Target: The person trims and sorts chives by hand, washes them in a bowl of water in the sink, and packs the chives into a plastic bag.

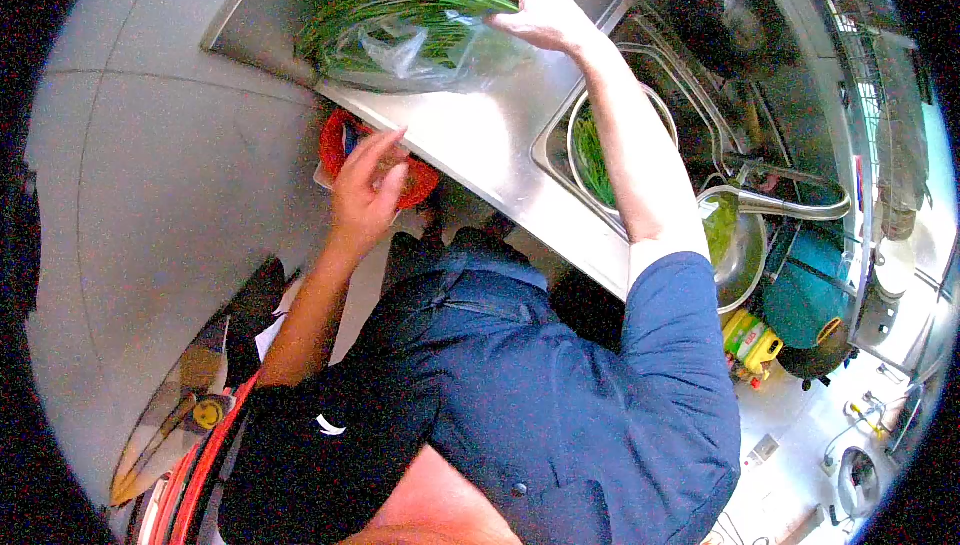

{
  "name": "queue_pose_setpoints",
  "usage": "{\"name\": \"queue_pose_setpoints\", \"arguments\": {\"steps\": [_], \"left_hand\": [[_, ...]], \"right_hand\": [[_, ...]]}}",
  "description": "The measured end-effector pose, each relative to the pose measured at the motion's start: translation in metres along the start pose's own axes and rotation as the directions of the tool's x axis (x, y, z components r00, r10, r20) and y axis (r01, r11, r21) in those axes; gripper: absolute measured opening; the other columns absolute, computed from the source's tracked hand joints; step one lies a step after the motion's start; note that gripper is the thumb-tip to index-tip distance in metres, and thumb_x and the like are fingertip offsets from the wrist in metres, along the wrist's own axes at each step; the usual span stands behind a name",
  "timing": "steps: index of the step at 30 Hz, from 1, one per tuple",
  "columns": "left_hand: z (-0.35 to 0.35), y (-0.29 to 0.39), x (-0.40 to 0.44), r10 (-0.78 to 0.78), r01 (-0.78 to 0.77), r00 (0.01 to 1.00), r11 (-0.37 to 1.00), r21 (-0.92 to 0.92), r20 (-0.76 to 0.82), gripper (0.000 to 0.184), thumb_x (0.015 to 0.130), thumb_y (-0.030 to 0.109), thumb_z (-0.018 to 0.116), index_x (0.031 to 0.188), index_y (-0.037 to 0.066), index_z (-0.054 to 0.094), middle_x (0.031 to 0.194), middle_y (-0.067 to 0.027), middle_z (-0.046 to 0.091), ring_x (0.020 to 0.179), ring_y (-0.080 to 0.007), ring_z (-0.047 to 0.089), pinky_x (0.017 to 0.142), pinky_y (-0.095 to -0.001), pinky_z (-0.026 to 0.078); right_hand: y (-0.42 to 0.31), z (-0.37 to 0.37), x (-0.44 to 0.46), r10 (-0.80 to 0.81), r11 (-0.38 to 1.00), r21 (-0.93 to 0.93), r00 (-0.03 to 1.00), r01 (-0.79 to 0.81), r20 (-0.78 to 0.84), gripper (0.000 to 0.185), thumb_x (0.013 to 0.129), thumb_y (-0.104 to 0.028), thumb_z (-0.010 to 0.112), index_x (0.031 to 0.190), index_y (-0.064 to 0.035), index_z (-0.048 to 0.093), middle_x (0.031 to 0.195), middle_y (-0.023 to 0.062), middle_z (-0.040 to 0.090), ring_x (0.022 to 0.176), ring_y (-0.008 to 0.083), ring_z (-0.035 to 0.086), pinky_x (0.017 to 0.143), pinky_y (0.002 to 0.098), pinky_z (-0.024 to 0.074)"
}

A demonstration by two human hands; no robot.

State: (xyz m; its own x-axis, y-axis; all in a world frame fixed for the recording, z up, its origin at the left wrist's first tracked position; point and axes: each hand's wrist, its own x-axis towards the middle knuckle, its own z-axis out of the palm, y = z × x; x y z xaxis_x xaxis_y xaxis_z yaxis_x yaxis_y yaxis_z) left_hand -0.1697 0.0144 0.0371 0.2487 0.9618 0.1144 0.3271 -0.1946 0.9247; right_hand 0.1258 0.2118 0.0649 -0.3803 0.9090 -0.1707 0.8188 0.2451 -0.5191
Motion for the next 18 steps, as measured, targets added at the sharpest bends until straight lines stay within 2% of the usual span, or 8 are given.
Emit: {"name": "queue_pose_setpoints", "arguments": {"steps": [1, 3, 4, 6, 10, 15, 17, 18], "left_hand": [[0.009, 0.016, 0.020, 0.099, -0.099, 0.995, 0.992, 0.083, 0.005, 0.050, 0.089, 0.010, 0.063, 0.136, -0.002, 0.050, 0.137, -0.0164, 0.055, 0.102, -0.0247, 0.065, 0.087, -0.0325, 0.053], [0.032, 0.024, 0.055, 0.007, -0.006, 0.992, 1.000, -0.011, 0.123, 0.060, 0.087, 0.016, 0.065, 0.141, -0.001, 0.044, 0.145, -0.0205, 0.047, 0.103, -0.0314, 0.065, 0.088, -0.0383, 0.054], [0.045, 0.016, 0.070, 0.007, -0.006, 0.993, 1.000, -0.013, 0.118, 0.060, 0.087, 0.016, 0.065, 0.141, -0.001, 0.044, 0.145, -0.0205, 0.047, 0.103, -0.0314, 0.065, 0.088, -0.0383, 0.054], [0.073, -0.010, 0.089, 0.063, -0.114, 0.985, 0.935, 0.337, 0.159, 0.068, 0.088, 0.021, 0.066, 0.146, 0.000, 0.038, 0.145, -0.0240, 0.045, 0.125, -0.0399, 0.053, 0.104, -0.0449, 0.045], [0.092, -0.015, 0.094, -0.072, -0.048, 0.954, 0.922, 0.384, 0.291, 0.066, 0.089, 0.029, 0.064, 0.143, 0.000, 0.039, 0.142, -0.0236, 0.048, 0.122, -0.0400, 0.054, 0.101, -0.0465, 0.047], [0.096, -0.017, 0.092, -0.022, -0.110, 0.945, 0.917, 0.383, 0.325, 0.059, 0.088, 0.027, 0.064, 0.140, 0.006, 0.045, 0.133, -0.0186, 0.055, 0.115, -0.0376, 0.059, 0.095, -0.0463, 0.050], [0.095, -0.018, 0.093, -0.015, -0.119, 0.945, 0.914, 0.387, 0.327, 0.057, 0.088, 0.026, 0.064, 0.139, 0.008, 0.047, 0.131, -0.0170, 0.057, 0.113, -0.0367, 0.060, 0.094, -0.0462, 0.051], [0.093, -0.019, 0.095, -0.011, -0.123, 0.942, 0.918, 0.376, 0.336, 0.056, 0.088, 0.026, 0.064, 0.139, 0.009, 0.048, 0.130, -0.0165, 0.058, 0.112, -0.0365, 0.060, 0.093, -0.0462, 0.051]], "right_hand": [[-0.001, 0.001, -0.001, -0.001, 1.000, -0.004, 1.000, 0.001, 0.002, 0.035, 0.086, -0.032, 0.070, 0.111, -0.0074, 0.069, 0.084, 0.0079, 0.069, 0.077, 0.0152, 0.061, 0.076, 0.0343, 0.0495], [-0.001, 0.003, -0.002, -0.071, 0.997, 0.032, 0.995, 0.073, -0.063, 0.039, 0.081, -0.038, 0.067, 0.103, -0.0060, 0.069, 0.082, 0.0172, 0.067, 0.073, 0.0267, 0.064, 0.072, 0.0382, 0.0496], [-0.001, 0.002, -0.004, -0.074, 0.997, 0.028, 0.995, 0.076, -0.061, 0.039, 0.081, -0.038, 0.067, 0.103, -0.0060, 0.069, 0.082, 0.0172, 0.067, 0.073, 0.0267, 0.064, 0.072, 0.0382, 0.0496], [-0.001, -0.002, -0.011, -0.034, 0.997, 0.065, 0.996, 0.039, -0.084, 0.038, 0.082, -0.036, 0.069, 0.103, -0.0049, 0.069, 0.081, 0.0149, 0.068, 0.072, 0.0218, 0.062, 0.072, 0.0359, 0.0492], [-0.008, -0.020, -0.026, 0.042, 0.992, 0.124, 0.996, -0.032, -0.077, 0.033, 0.083, -0.031, 0.071, 0.103, -0.0047, 0.069, 0.082, 0.0091, 0.068, 0.074, 0.0154, 0.059, 0.074, 0.0317, 0.0487], [-0.012, -0.024, -0.027, 0.014, 0.983, 0.182, 0.997, 0.001, -0.080, 0.036, 0.083, -0.031, 0.071, 0.106, -0.0043, 0.068, 0.086, 0.0096, 0.069, 0.078, 0.0160, 0.061, 0.077, 0.0317, 0.0491], [-0.019, -0.020, -0.027, -0.028, 0.978, 0.203, 0.996, 0.044, -0.083, 0.024, 0.085, -0.024, 0.073, 0.100, -0.0062, 0.068, 0.076, -0.0047, 0.060, 0.070, 0.0057, 0.049, 0.065, 0.0248, 0.0424], [-0.018, -0.015, -0.023, -0.112, 0.962, 0.236, 0.986, 0.138, -0.122, 0.023, 0.084, -0.023, 0.074, 0.100, -0.0072, 0.068, 0.076, -0.0050, 0.059, 0.068, 0.0045, 0.048, 0.061, 0.0238, 0.0405]]}}
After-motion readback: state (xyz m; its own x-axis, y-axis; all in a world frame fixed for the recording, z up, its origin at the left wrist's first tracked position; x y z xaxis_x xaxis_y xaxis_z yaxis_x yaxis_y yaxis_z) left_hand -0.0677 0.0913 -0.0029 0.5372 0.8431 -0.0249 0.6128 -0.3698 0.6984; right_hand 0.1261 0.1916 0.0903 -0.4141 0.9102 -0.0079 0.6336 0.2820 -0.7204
